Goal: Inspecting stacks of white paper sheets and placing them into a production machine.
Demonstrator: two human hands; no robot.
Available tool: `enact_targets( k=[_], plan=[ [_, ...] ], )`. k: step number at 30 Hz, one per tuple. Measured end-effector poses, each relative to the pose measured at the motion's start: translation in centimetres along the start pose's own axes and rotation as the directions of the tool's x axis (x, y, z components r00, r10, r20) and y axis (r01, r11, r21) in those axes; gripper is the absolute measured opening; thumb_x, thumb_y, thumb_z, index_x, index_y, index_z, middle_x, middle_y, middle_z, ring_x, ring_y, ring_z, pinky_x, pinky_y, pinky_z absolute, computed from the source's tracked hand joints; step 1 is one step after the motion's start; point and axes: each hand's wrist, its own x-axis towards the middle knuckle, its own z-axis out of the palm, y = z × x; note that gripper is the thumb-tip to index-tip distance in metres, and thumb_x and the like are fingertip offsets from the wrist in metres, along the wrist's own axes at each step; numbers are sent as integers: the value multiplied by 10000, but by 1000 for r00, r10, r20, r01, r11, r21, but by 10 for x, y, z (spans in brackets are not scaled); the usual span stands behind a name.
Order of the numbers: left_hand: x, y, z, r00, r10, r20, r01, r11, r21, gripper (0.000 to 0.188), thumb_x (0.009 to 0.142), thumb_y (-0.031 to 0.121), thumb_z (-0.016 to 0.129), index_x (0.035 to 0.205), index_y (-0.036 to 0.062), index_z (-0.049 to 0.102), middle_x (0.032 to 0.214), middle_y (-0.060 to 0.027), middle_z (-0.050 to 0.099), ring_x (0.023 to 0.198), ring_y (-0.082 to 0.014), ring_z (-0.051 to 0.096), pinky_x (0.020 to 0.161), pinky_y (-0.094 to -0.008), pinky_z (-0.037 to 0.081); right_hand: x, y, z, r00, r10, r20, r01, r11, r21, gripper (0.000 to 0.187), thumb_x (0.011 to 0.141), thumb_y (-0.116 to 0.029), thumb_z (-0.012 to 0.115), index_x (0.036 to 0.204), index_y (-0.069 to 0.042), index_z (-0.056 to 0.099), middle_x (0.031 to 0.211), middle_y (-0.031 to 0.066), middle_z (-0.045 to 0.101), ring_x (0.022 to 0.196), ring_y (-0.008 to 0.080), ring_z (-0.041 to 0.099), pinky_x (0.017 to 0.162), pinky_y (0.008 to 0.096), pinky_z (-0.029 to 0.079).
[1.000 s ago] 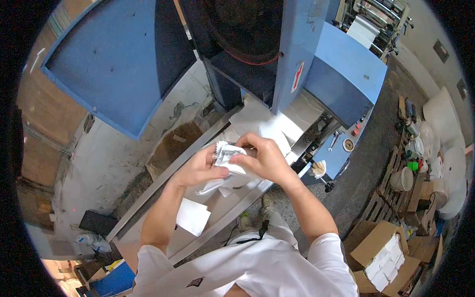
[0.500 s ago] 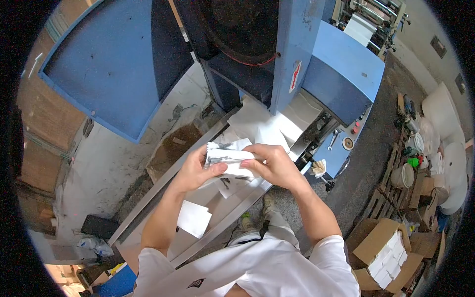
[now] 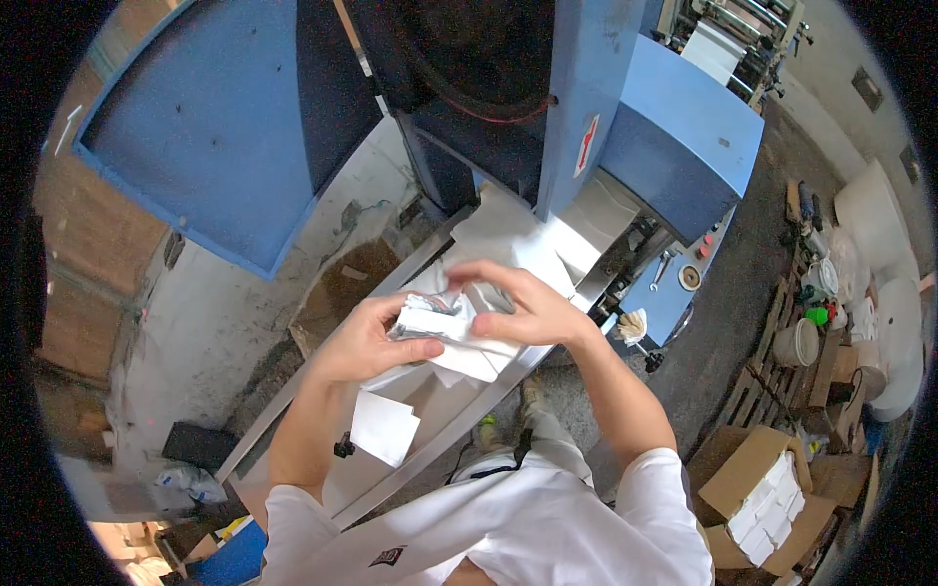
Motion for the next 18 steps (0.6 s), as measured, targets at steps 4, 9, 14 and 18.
enact_targets(
  k=[4,9,14,18],
  plan=[
    [0,9,-15,983,102,-155,-94,994,58,299,822,109,790,1061,-23,667,1014,-36,567,883,-112,570,771,-251,481,-4,-4,-1,988,129,87,-126,991,-38,516,801,-356,808,1119,14,640,1050,108,684,954,168,623,853,311,479],
    [-9,12,-16,981,104,-163,-96,994,56,338,785,89,809,1072,-16,666,1084,-30,579,959,-106,573,810,-260,474,-5,-8,5,991,132,-28,-130,990,51,546,733,-281,875,1130,7,636,1010,81,677,944,156,620,861,311,486],
    [-12,6,-13,985,146,-93,-138,986,90,383,785,99,818,1119,-15,670,1088,-52,599,981,-142,600,851,-274,481,-3,-18,2,988,124,95,-136,980,142,549,744,-260,872,1161,-2,625,1024,56,656,965,141,603,862,292,470],
    [-12,1,-7,978,182,-99,-170,978,121,383,790,108,817,1114,-26,663,1069,-58,606,968,-142,598,848,-272,481,-11,-19,14,995,89,35,-93,987,134,419,826,-231,807,1127,-3,625,978,61,682,911,136,620,796,281,476]
  ],
)
